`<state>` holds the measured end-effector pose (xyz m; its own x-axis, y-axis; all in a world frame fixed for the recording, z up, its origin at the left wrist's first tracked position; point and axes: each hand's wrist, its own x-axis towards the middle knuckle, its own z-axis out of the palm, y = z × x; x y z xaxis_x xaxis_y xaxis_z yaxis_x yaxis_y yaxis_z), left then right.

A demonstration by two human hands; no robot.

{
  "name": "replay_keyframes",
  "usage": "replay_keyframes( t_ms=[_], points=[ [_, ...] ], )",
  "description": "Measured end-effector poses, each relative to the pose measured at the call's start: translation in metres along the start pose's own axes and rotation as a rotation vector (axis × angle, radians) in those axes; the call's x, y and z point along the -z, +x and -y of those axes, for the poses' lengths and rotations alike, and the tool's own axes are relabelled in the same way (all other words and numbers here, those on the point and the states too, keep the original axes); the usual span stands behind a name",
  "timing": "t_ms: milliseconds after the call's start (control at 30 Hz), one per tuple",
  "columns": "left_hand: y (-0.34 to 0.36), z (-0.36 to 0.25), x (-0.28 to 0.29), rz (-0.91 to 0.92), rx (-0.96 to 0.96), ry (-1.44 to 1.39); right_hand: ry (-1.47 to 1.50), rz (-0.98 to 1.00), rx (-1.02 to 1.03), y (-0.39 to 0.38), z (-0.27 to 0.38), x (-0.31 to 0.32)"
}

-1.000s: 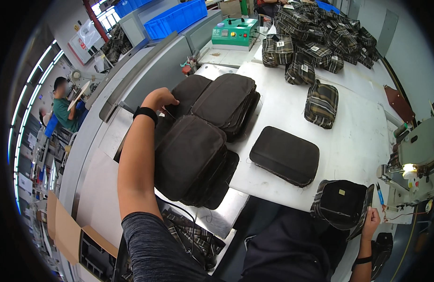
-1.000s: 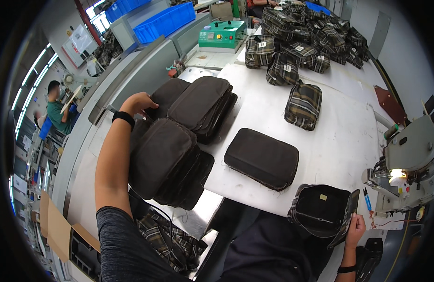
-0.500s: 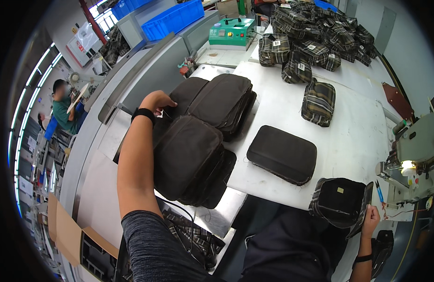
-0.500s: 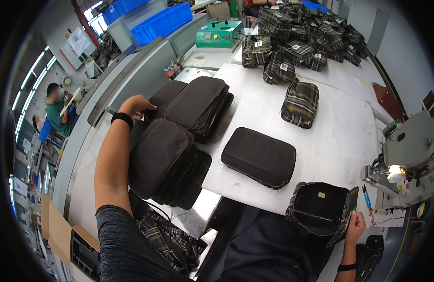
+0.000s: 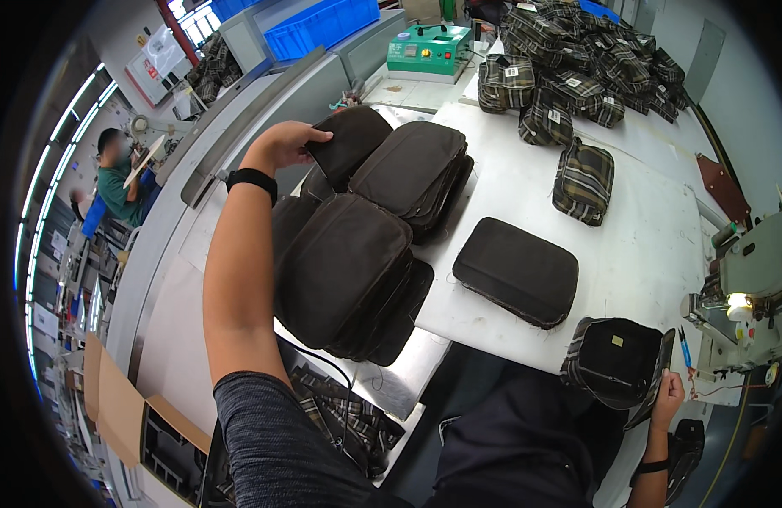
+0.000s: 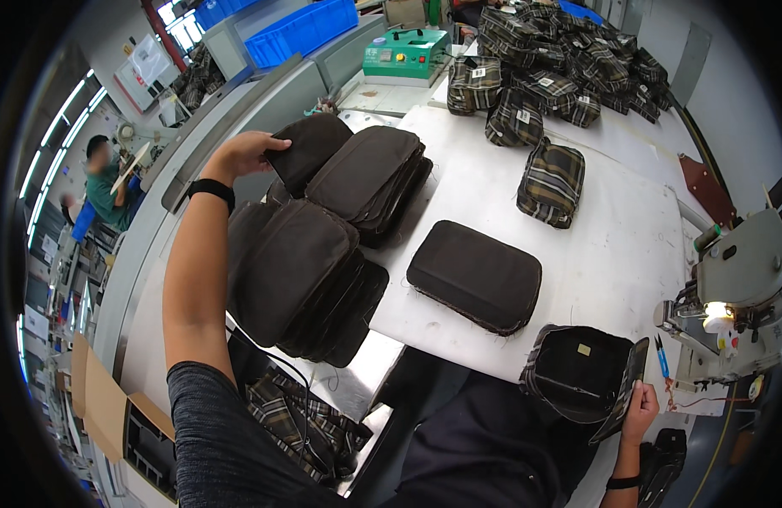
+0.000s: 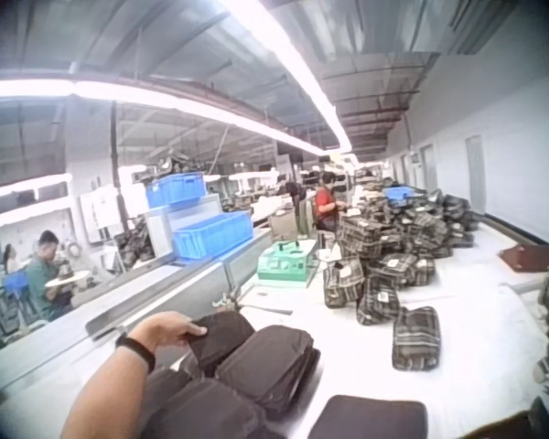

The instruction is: Sewing and assembling components of leather bags using an industrial sewing machine.

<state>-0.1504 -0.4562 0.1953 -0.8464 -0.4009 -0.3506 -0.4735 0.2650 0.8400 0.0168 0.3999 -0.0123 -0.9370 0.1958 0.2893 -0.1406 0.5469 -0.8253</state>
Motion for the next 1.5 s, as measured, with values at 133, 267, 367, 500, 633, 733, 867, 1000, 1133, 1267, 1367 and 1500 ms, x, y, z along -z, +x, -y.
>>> replay_keyframes(
  t_ms=[133,267,367,500,633,733,867,1000,1133,1267,1367,1500],
  points=[
    [0.001,0.022,-0.005,-0.093,0.151,0.356,-0.007,0.004,-0.003,-0.001,-0.002,0.002],
    [0.003,0.034,-0.010,-0.085,0.158,0.492,-0.042,0.009,-0.010,0.000,-0.005,0.004],
    [0.006,0.032,-0.010,-0.052,0.197,0.644,-0.004,0.018,-0.004,0.000,-0.006,0.003],
    [0.011,0.026,-0.014,-0.104,0.195,0.831,-0.028,-0.003,0.004,0.000,-0.005,0.001],
    [0.009,0.022,-0.020,-0.122,0.205,0.930,-0.024,-0.009,0.008,-0.001,-0.003,0.002],
    [0.003,0.021,-0.021,-0.113,0.316,0.884,-0.009,0.000,0.001,-0.002,-0.003,0.002],
    [0.001,0.024,-0.020,-0.127,0.259,0.874,-0.024,-0.025,-0.017,-0.001,-0.003,0.000],
    [0.004,0.026,-0.019,-0.073,0.210,0.830,-0.110,-0.072,0.034,-0.001,0.001,-0.001],
    [0.006,0.026,-0.021,-0.098,0.318,0.693,-0.097,-0.055,0.042,-0.002,0.010,-0.002],
    [0.001,0.028,-0.020,-0.102,0.210,0.566,-0.023,-0.044,-0.058,-0.003,0.016,-0.004],
    [-0.002,0.026,-0.016,-0.107,0.152,0.397,0.015,-0.038,-0.051,-0.004,0.017,-0.004],
    [-0.009,0.003,-0.015,-0.177,0.003,-0.029,-0.007,-0.029,-0.020,-0.004,0.013,-0.003]
  ],
)
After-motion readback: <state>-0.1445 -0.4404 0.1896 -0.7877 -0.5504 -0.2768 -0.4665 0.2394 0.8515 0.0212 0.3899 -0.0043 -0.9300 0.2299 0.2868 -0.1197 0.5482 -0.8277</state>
